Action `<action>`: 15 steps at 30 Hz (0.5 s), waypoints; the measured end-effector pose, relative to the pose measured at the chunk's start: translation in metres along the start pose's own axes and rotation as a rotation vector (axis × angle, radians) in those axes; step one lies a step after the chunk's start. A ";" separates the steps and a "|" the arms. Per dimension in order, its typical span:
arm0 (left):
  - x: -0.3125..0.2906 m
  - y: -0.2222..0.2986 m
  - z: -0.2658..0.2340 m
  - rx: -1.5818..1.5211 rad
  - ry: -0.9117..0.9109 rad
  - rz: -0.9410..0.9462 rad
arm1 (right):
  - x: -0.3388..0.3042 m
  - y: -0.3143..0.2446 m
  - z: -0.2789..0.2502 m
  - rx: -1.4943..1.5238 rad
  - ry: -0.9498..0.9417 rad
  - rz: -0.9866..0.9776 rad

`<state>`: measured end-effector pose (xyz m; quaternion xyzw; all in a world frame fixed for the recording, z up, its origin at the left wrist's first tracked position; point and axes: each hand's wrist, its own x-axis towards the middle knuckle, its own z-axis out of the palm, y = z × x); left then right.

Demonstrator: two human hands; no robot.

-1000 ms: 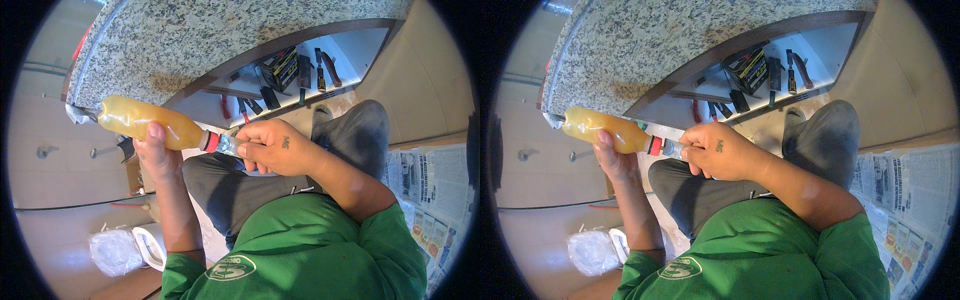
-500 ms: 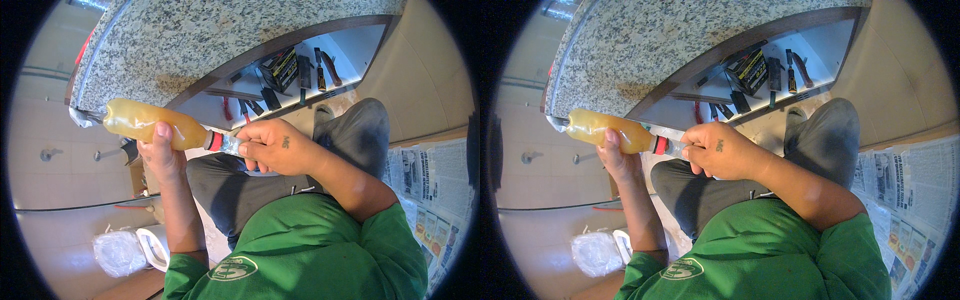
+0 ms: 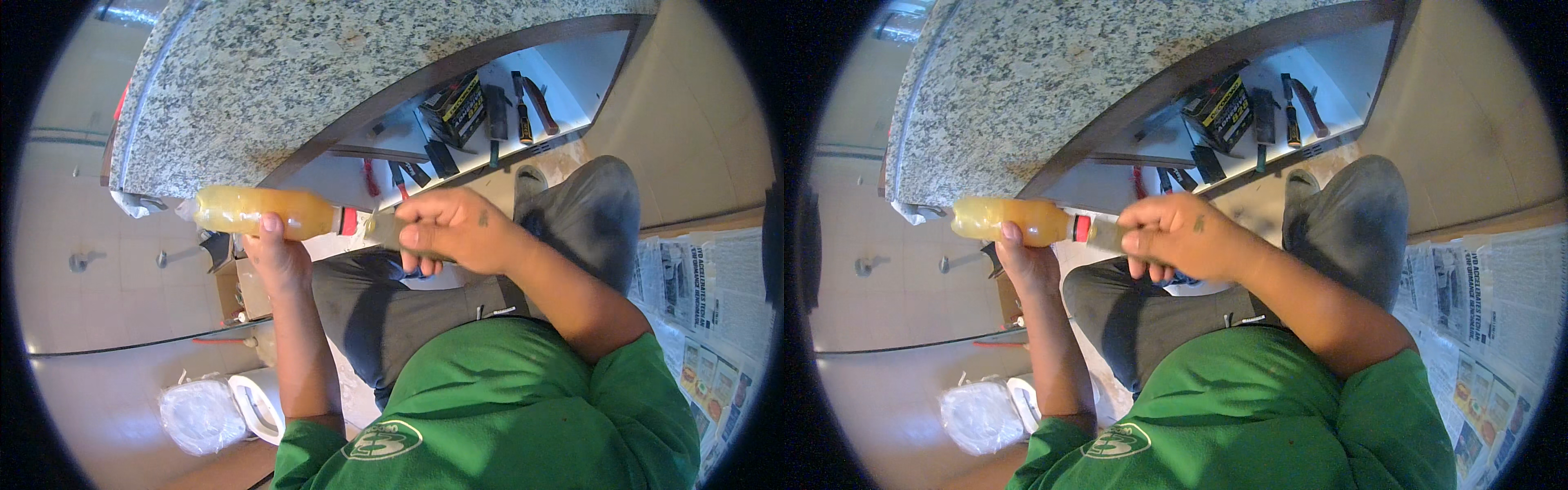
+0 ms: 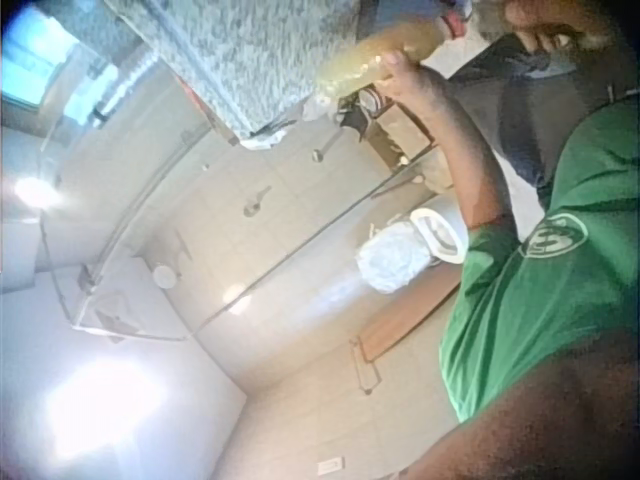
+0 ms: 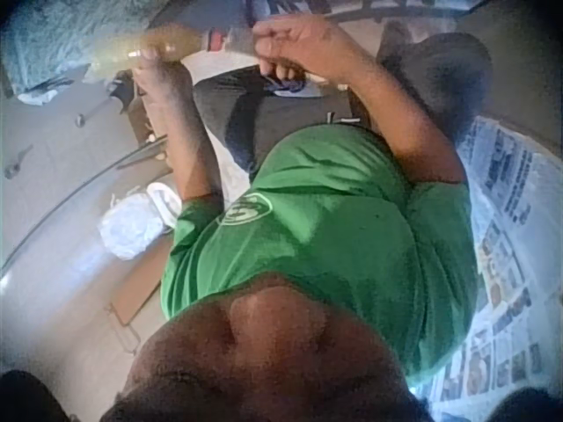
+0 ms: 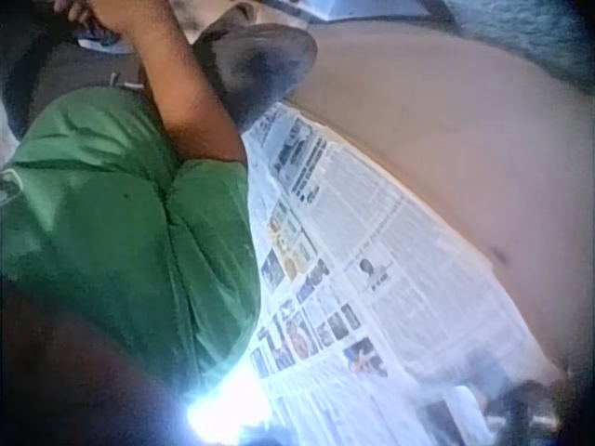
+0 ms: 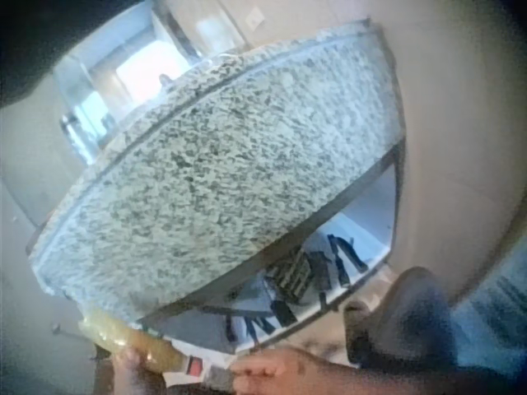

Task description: The person sits on the floor and applies a yellow liquid from a plastic bottle onto a flat rectangular object. The person repeatedly pours the liquid and rubs it into the surface of the object.

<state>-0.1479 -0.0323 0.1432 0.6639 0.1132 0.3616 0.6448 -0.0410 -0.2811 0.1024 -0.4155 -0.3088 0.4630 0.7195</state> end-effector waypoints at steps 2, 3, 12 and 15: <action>-0.008 -0.009 -0.005 -0.003 0.063 -0.040 | 0.008 0.011 -0.018 0.067 0.116 -0.047; -0.012 -0.016 -0.016 0.022 0.090 -0.056 | 0.013 0.018 -0.029 0.117 0.162 -0.060; -0.067 -0.058 -0.093 0.001 0.216 -0.365 | 0.065 0.051 -0.114 0.226 0.473 -0.035; -0.072 -0.068 -0.104 -0.081 0.286 -0.383 | 0.076 0.050 -0.124 0.173 0.518 -0.073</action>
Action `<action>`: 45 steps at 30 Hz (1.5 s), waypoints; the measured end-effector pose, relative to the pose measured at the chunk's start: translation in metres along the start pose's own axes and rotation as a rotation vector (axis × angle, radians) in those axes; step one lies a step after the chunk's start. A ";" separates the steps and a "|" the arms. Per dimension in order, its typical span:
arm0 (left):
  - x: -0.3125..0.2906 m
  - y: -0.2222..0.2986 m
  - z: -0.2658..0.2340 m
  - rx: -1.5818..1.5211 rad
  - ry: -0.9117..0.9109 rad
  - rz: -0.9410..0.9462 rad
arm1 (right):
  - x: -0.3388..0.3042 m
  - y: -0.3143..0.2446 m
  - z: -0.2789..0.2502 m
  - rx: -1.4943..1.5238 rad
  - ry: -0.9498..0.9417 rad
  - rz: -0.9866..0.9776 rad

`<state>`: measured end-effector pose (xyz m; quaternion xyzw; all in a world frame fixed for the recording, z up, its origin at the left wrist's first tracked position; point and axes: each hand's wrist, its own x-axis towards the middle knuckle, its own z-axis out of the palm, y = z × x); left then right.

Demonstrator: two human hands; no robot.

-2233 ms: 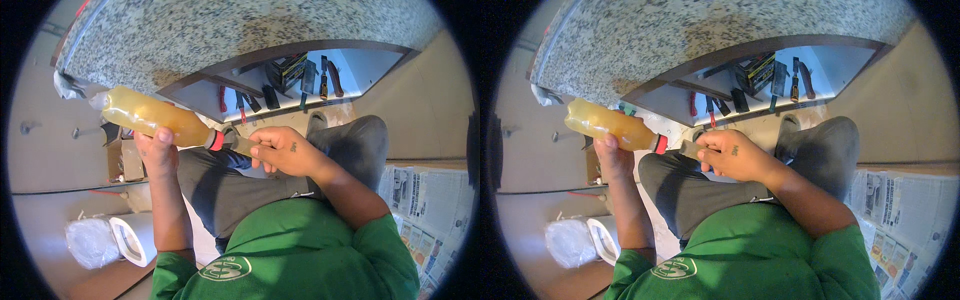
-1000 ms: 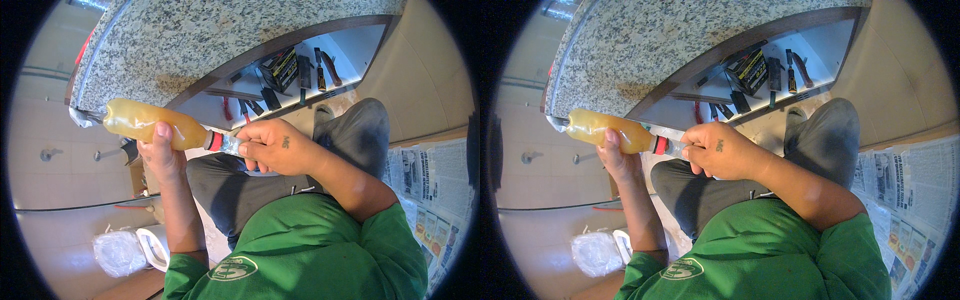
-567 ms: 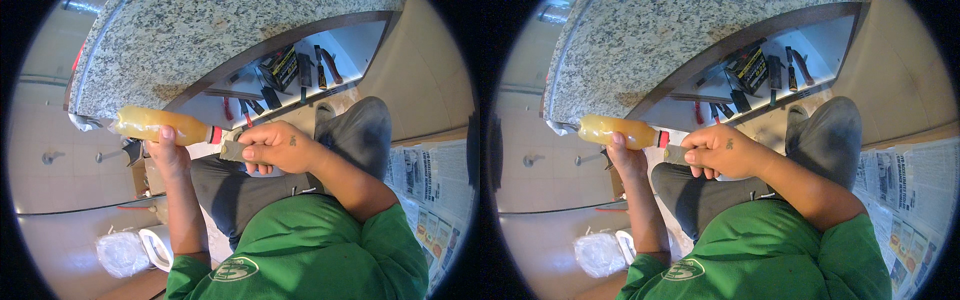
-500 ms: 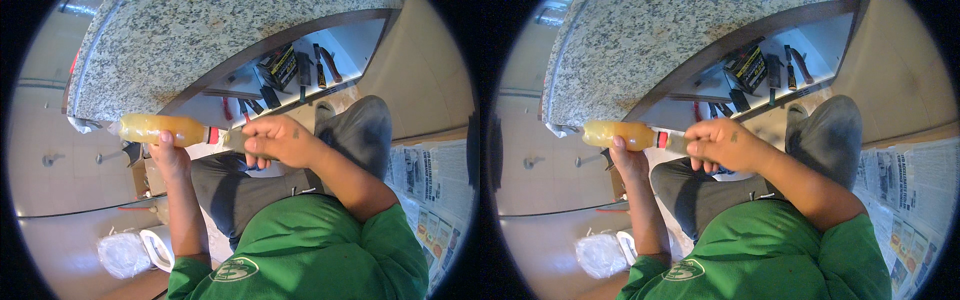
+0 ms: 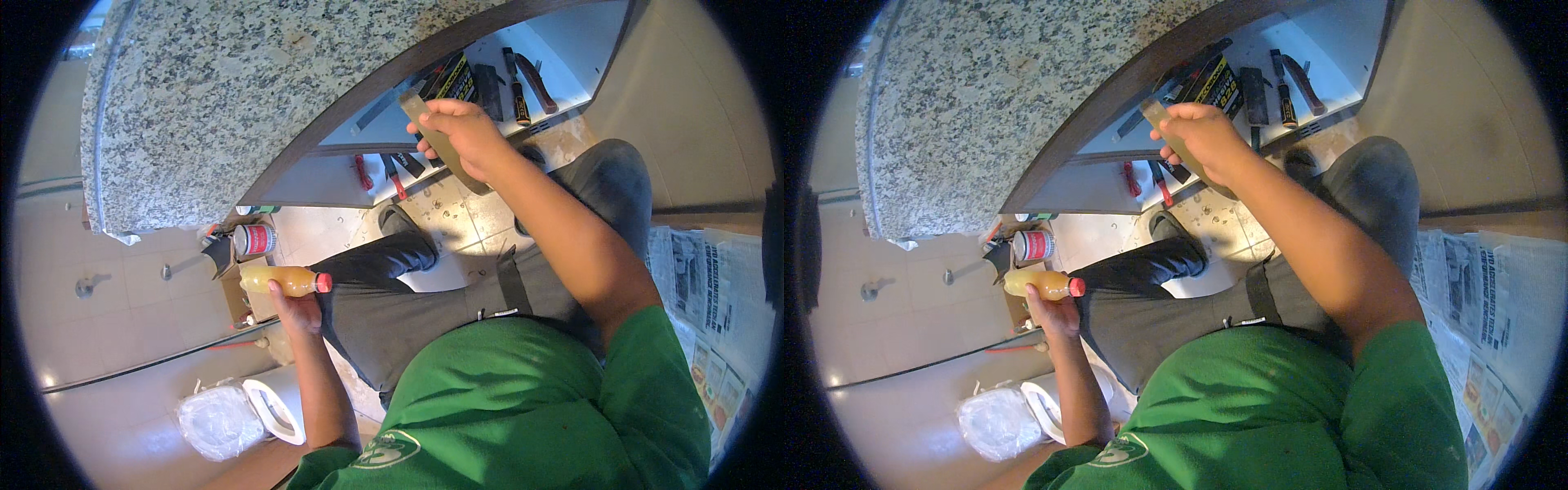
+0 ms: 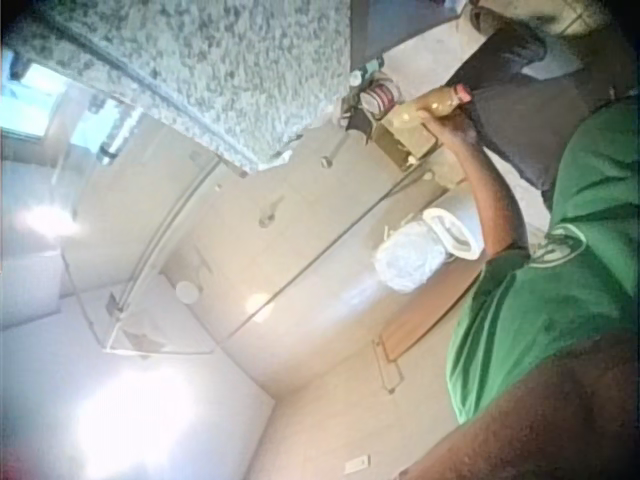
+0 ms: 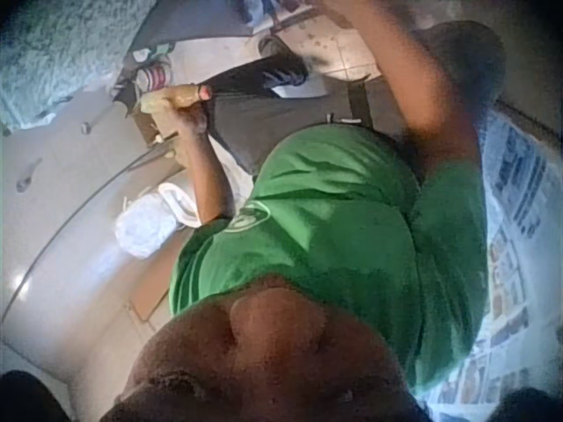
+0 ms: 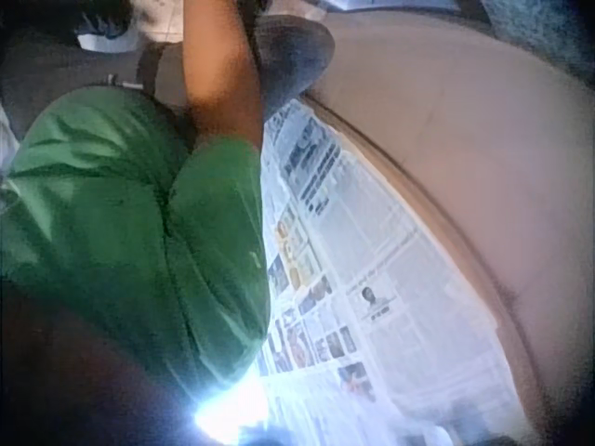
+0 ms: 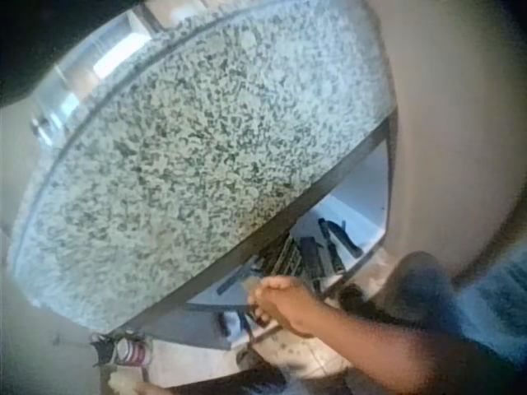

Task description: The person sits on the floor and applies a yellow liquid from a plastic bottle onto a flat rectangular object. The person repeatedly pours the liquid and rubs it into the surface of the object.

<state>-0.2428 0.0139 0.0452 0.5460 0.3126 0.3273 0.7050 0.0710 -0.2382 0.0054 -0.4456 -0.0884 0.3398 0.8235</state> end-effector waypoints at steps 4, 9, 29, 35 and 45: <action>0.004 -0.003 -0.004 0.006 -0.038 0.002 | 0.013 -0.002 0.000 -0.010 -0.003 -0.007; 0.006 -0.005 0.002 0.076 -0.099 0.002 | 0.031 -0.003 -0.003 0.008 0.002 -0.023; 0.009 -0.013 0.000 0.117 -0.090 0.027 | 0.027 -0.003 0.001 0.011 -0.036 -0.054; 0.008 -0.013 -0.001 0.122 -0.071 0.033 | 0.016 0.003 -0.005 0.003 -0.031 -0.059; 0.009 -0.015 0.000 0.143 -0.080 0.031 | 0.034 -0.002 0.003 0.003 -0.022 0.005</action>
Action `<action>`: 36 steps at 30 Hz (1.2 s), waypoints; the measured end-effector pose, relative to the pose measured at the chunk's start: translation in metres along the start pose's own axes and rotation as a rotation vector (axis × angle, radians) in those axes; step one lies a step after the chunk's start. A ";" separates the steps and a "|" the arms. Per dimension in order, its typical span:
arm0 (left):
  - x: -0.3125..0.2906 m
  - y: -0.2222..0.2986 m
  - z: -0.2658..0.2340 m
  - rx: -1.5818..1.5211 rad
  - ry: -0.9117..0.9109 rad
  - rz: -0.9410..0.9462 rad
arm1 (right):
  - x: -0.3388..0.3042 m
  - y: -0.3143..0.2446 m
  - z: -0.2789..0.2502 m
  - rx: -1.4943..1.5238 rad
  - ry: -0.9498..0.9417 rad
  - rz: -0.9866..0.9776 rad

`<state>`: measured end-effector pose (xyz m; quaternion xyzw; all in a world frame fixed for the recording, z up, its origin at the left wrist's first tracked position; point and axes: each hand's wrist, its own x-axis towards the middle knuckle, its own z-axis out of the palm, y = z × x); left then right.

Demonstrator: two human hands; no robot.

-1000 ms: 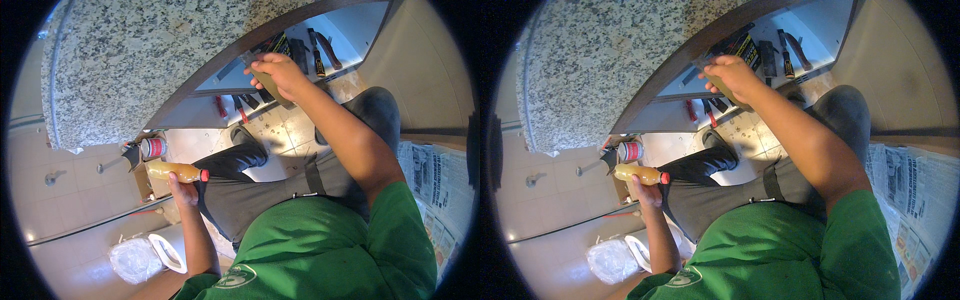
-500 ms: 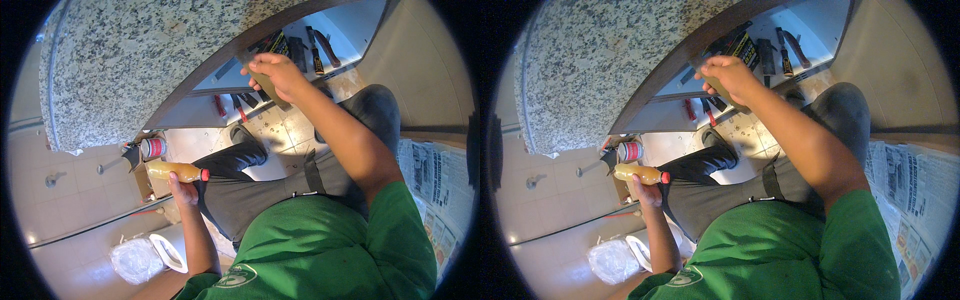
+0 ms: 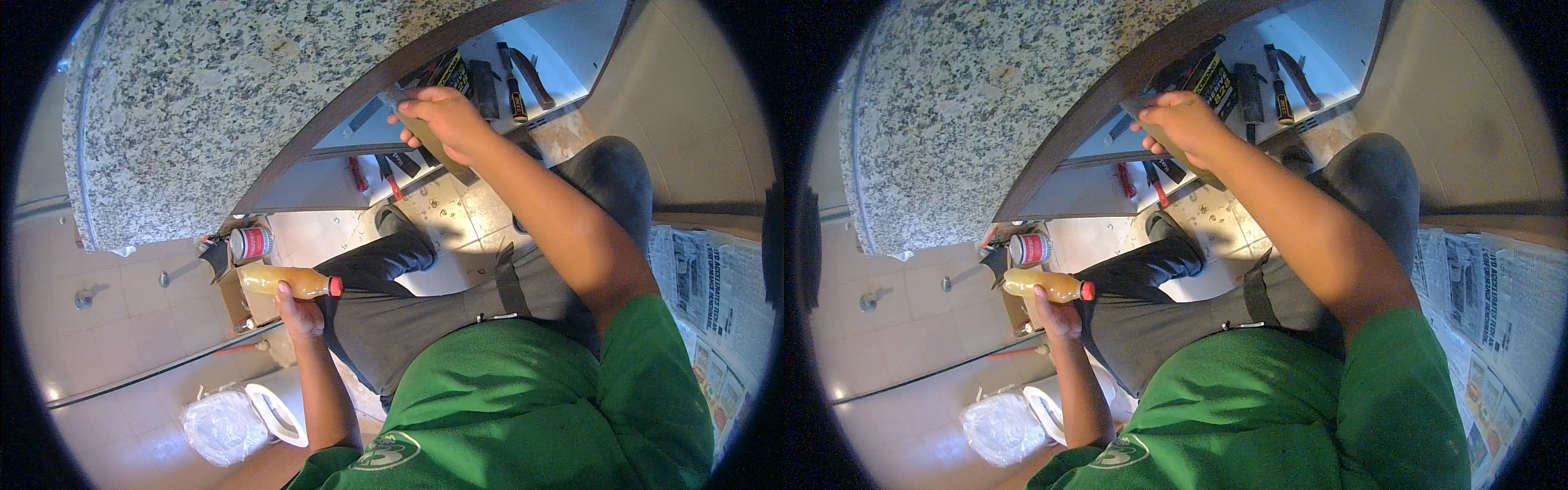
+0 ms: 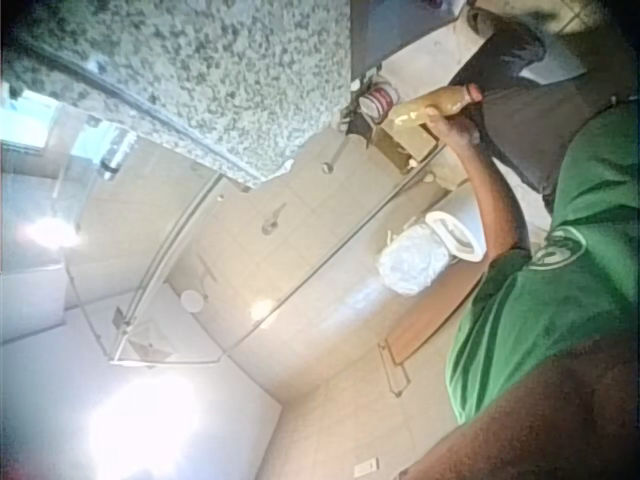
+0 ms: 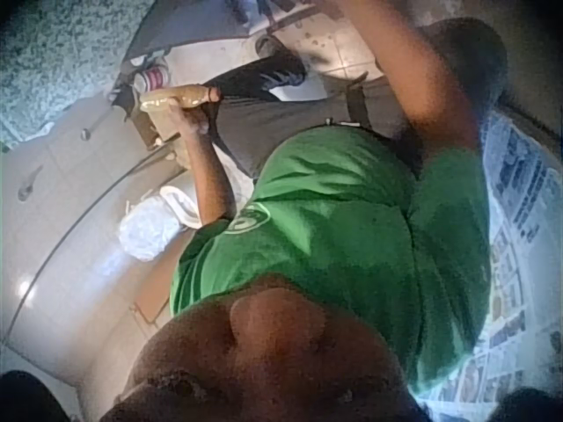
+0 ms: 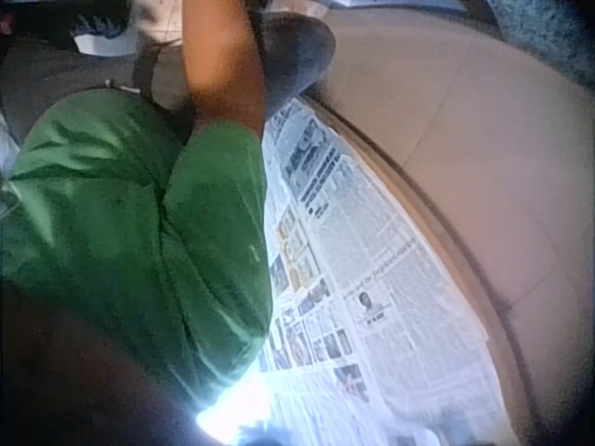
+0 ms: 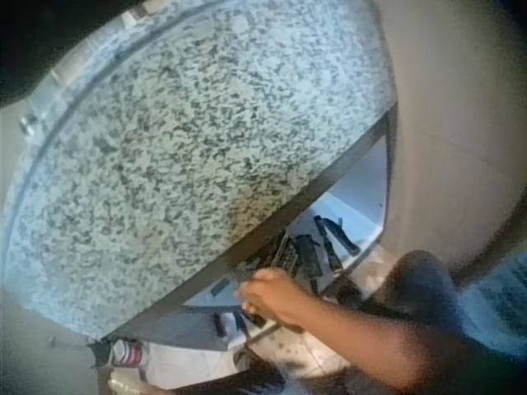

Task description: The person sits on the floor and applies a yellow liquid from a plastic bottle onto a flat rectangular object. The person repeatedly pours the liquid and rubs it into the surface of the object.

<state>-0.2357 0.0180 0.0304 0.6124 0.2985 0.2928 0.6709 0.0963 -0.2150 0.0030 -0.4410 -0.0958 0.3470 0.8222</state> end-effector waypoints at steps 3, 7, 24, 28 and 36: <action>0.001 -0.001 -0.002 -0.001 -0.004 -0.004 | 0.002 -0.004 0.005 -0.006 0.011 0.002; 0.002 -0.003 -0.006 0.004 -0.011 0.009 | -0.002 -0.002 0.004 -0.019 -0.011 -0.024; 0.001 -0.002 0.000 -0.005 0.004 0.008 | -0.007 -0.001 -0.010 0.088 0.068 -0.068; 0.003 -0.005 -0.007 0.000 -0.013 0.000 | -0.004 -0.005 -0.003 0.085 0.078 -0.073; 0.004 -0.008 -0.010 0.012 0.000 0.010 | -0.009 -0.013 0.005 0.067 0.054 -0.053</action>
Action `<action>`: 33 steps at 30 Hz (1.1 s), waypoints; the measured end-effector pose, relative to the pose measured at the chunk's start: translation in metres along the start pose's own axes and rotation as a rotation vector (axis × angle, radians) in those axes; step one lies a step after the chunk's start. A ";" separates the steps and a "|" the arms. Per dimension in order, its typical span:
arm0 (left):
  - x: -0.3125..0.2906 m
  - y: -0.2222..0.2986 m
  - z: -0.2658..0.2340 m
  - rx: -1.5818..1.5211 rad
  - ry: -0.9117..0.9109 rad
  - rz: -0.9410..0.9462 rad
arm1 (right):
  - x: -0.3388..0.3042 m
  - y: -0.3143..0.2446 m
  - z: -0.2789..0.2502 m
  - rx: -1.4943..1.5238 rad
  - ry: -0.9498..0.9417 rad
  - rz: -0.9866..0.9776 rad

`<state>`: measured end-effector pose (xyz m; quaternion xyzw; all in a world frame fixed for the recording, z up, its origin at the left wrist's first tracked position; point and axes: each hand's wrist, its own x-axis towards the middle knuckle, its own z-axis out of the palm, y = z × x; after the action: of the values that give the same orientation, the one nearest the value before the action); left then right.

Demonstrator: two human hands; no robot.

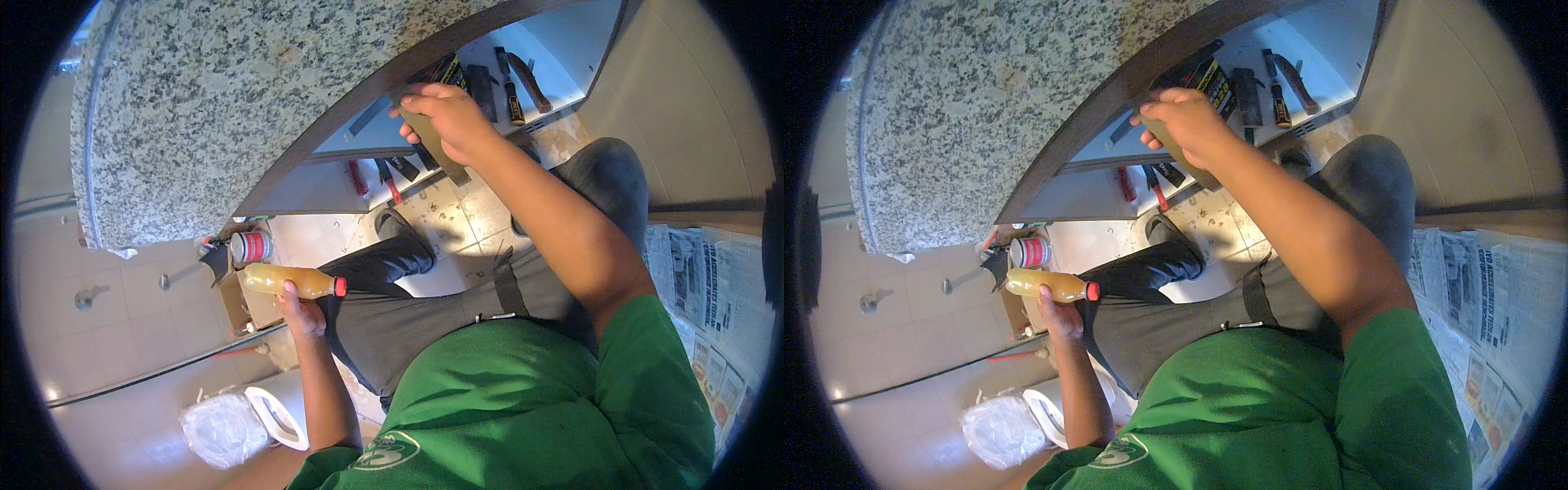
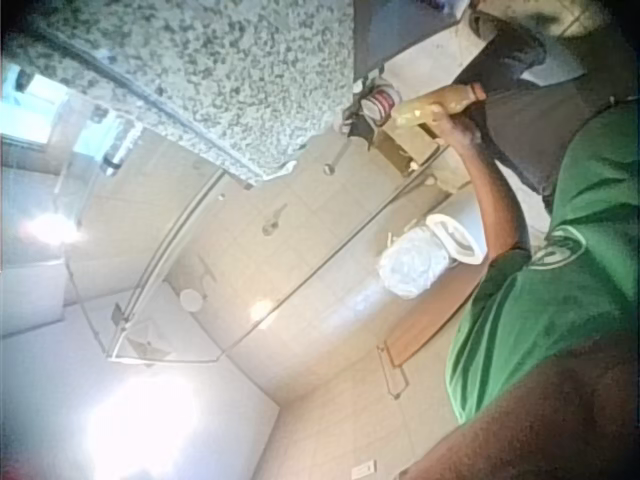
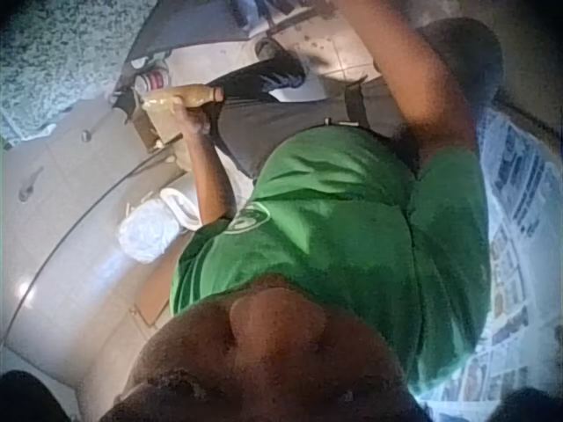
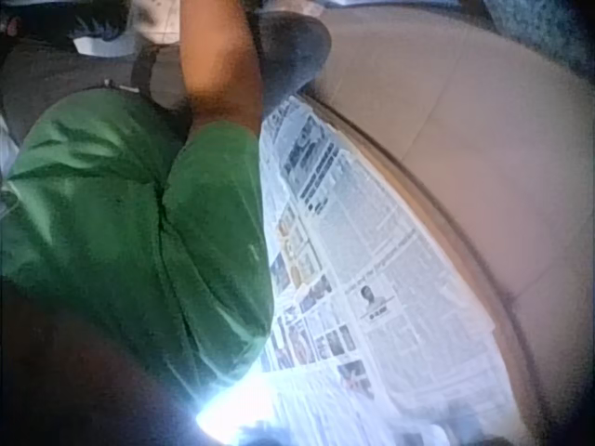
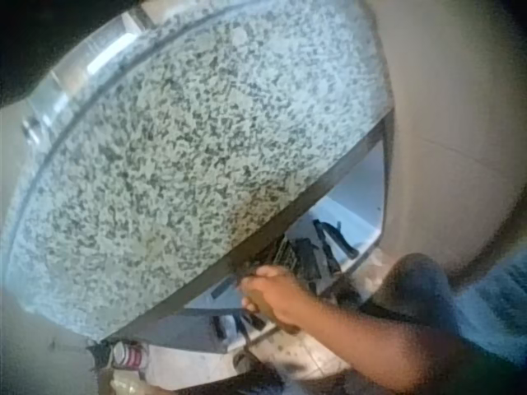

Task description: The person sits on the floor and applies a yellow liquid from a plastic bottle onto a flat rectangular object. The person repeatedly pours the liquid and rubs it into the surface of the object.

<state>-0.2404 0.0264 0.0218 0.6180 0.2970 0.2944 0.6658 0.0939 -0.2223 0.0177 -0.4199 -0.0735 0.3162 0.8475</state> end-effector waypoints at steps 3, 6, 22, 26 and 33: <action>0.000 0.001 0.002 0.001 -0.019 -0.008 | 0.004 -0.002 -0.001 -0.024 -0.012 -0.004; 0.000 0.002 0.002 -0.001 -0.023 -0.015 | 0.006 0.000 -0.006 -0.018 -0.028 -0.012; -0.005 0.008 0.015 0.047 -0.044 0.037 | 0.003 0.002 -0.027 0.016 0.014 -0.036; -0.006 0.008 0.015 0.049 -0.032 0.052 | 0.000 -0.003 -0.020 0.027 0.010 -0.057; -0.005 0.005 0.010 0.035 -0.045 0.031 | 0.000 -0.010 -0.023 0.041 -0.013 -0.059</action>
<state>-0.2359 0.0166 0.0277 0.6406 0.2773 0.2853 0.6568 0.1077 -0.2424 0.0105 -0.3980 -0.0849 0.2954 0.8644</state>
